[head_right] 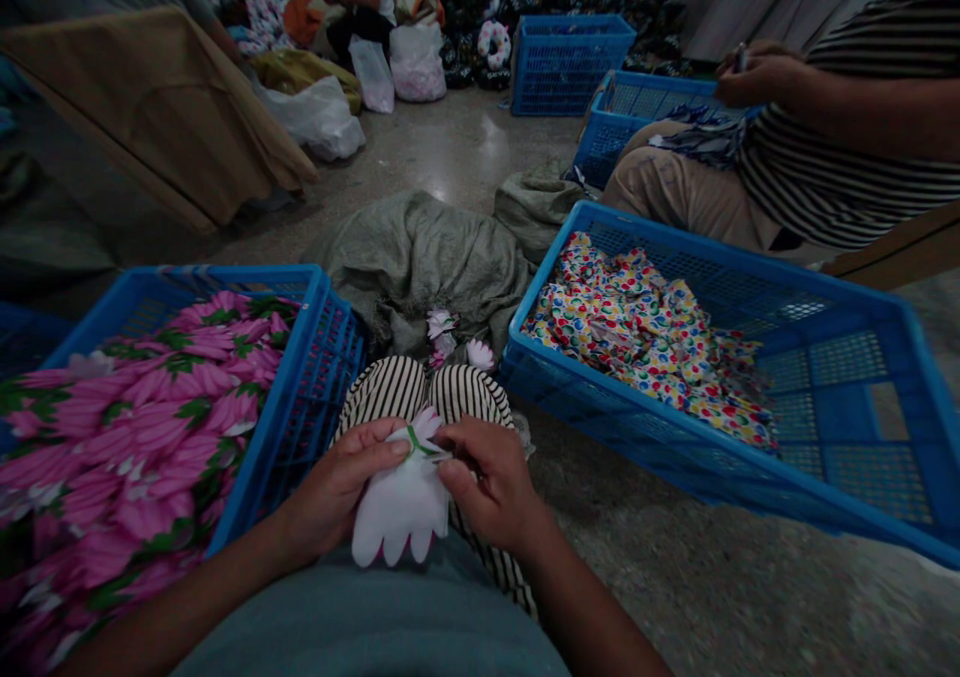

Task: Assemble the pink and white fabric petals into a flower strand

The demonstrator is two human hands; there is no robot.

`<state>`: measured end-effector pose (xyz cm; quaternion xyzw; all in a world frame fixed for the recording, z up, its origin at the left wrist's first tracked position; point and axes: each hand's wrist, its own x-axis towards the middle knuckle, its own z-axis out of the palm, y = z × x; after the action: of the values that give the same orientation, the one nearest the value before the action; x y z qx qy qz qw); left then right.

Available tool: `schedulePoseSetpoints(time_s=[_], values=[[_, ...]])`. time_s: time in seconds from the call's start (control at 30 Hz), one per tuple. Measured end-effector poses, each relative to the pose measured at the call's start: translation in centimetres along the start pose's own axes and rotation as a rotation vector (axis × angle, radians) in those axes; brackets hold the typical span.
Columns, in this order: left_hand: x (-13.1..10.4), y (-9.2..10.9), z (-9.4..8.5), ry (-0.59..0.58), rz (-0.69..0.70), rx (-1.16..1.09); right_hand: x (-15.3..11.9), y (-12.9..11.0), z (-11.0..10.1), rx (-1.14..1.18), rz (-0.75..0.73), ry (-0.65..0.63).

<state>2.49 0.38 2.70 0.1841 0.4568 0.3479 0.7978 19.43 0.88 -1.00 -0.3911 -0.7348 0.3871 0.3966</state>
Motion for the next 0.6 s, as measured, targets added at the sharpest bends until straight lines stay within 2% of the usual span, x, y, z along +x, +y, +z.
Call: schedulePoseSetpoints(time_s=[0.17, 0.23, 0.37, 0.43, 0.53, 0.6], values=[[0.3, -0.3, 0.1, 0.014, 0.003, -0.075, -0.1, -0.7, 0.5, -0.178, -0.101, 0.073], [0.3, -0.4, 0.1, -0.015, -0.012, -0.053, 0.3, -0.9, 0.9, -0.160, -0.118, 0.054], [0.0, -0.3, 0.0, -0.041, -0.059, 0.007, 1.2, -0.3, 1.0, -0.058, -0.051, 0.030], [-0.1, -0.2, 0.0, -0.032, -0.089, 0.008, 1.5, 0.3, 0.6, -0.081, 0.031, 0.109], [0.1, -0.2, 0.1, 0.035, -0.076, -0.013, 1.5, 0.9, -0.2, -0.162, 0.163, 0.300], [0.3, -0.2, 0.2, 0.087, -0.051, -0.041, 1.2, 0.7, -0.5, -0.177, 0.157, 0.314]])
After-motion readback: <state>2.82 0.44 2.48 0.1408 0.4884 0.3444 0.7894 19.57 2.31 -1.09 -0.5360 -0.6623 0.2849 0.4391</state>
